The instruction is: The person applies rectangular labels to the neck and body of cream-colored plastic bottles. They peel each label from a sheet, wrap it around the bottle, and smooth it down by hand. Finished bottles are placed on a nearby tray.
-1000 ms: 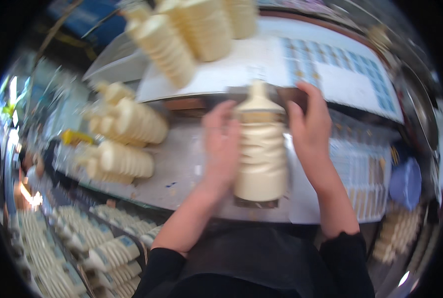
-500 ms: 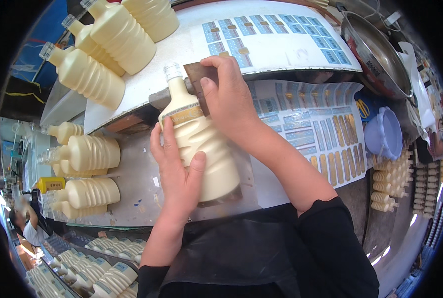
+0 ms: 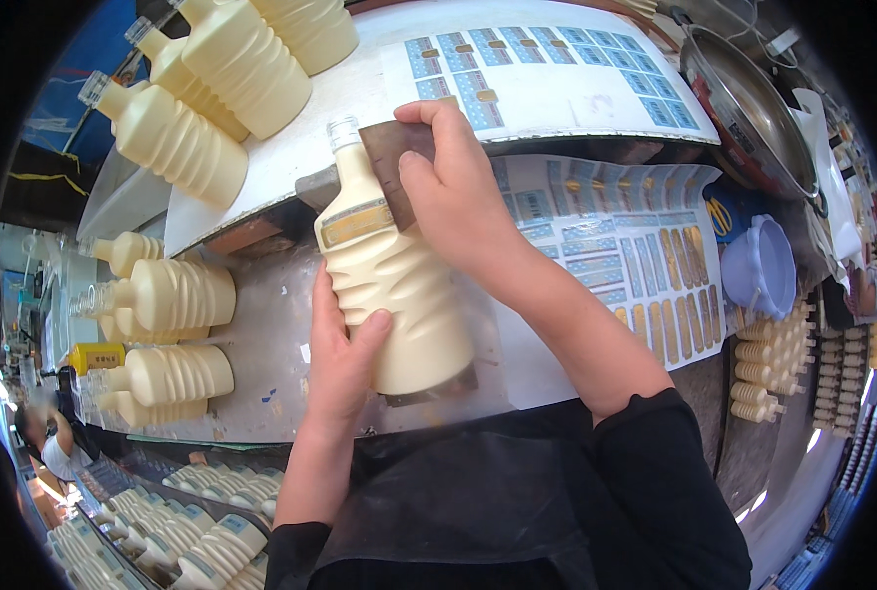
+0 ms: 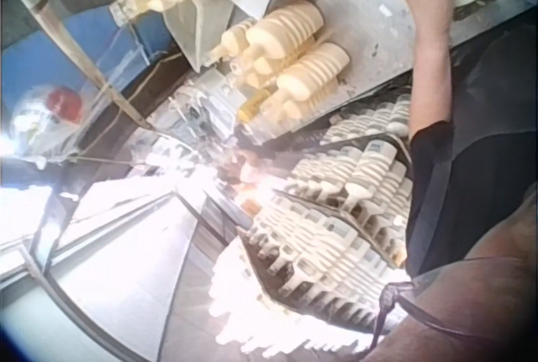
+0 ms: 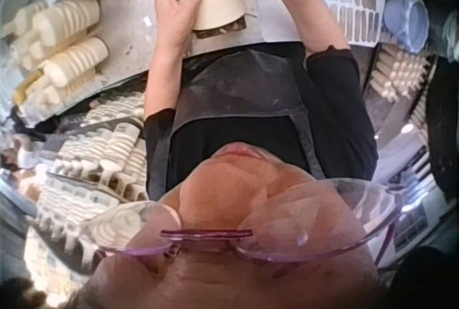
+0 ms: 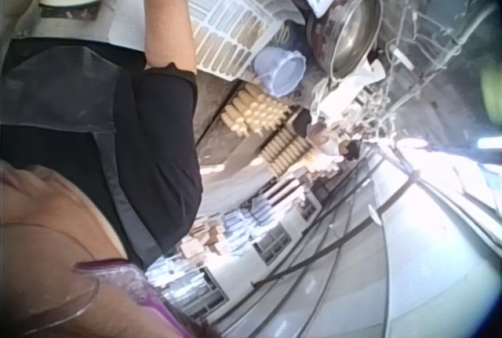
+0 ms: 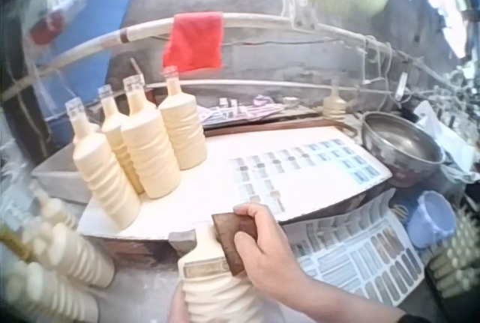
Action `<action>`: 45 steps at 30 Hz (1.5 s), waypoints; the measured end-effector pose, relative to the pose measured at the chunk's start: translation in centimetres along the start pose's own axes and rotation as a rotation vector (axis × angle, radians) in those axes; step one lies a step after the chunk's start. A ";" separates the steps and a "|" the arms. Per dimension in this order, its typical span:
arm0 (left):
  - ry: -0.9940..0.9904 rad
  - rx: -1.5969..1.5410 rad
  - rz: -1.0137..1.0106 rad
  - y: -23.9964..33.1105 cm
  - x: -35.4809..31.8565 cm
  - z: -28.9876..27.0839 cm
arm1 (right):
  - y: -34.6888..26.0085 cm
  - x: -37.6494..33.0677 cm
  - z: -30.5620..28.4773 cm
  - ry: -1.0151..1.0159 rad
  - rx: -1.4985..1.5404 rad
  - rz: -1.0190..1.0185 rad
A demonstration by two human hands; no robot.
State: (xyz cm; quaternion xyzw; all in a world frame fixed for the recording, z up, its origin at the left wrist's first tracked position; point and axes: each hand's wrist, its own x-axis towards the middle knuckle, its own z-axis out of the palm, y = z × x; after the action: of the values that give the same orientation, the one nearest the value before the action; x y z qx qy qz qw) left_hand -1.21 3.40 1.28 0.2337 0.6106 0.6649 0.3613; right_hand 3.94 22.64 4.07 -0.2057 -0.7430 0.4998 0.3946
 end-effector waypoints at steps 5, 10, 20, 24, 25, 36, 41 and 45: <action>0.053 0.374 0.077 1.9 -0.6 1.2 | -2.2 0.5 2.2 -0.063 -0.257 -0.084; 0.108 0.530 0.086 2.7 -0.6 1.9 | -4.6 -0.3 5.6 -0.114 -0.529 -0.294; 0.088 0.633 0.102 1.6 -0.7 1.2 | -4.5 0.4 4.3 -0.138 -0.682 -0.341; 0.077 0.619 0.123 1.9 -0.8 1.3 | -4.8 0.5 5.4 -0.157 -0.624 -0.394; 0.064 0.609 0.130 2.0 -0.7 1.3 | -4.9 0.3 6.1 -0.170 -0.610 -0.431; 0.091 0.851 0.291 2.1 0.1 0.8 | -1.6 0.4 1.0 -0.084 -0.548 -0.304; 0.072 0.699 0.135 2.1 0.9 1.1 | 1.3 0.3 0.0 -0.028 -0.399 -0.367; 0.066 0.497 0.111 0.9 1.3 0.4 | 2.5 0.0 -0.2 0.020 -0.353 -0.361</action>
State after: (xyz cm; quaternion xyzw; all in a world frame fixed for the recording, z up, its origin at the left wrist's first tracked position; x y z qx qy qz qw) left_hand -1.85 4.65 2.09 0.3265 0.7531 0.5203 0.2356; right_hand 3.85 23.84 1.83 -0.1402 -0.8396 0.2815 0.4429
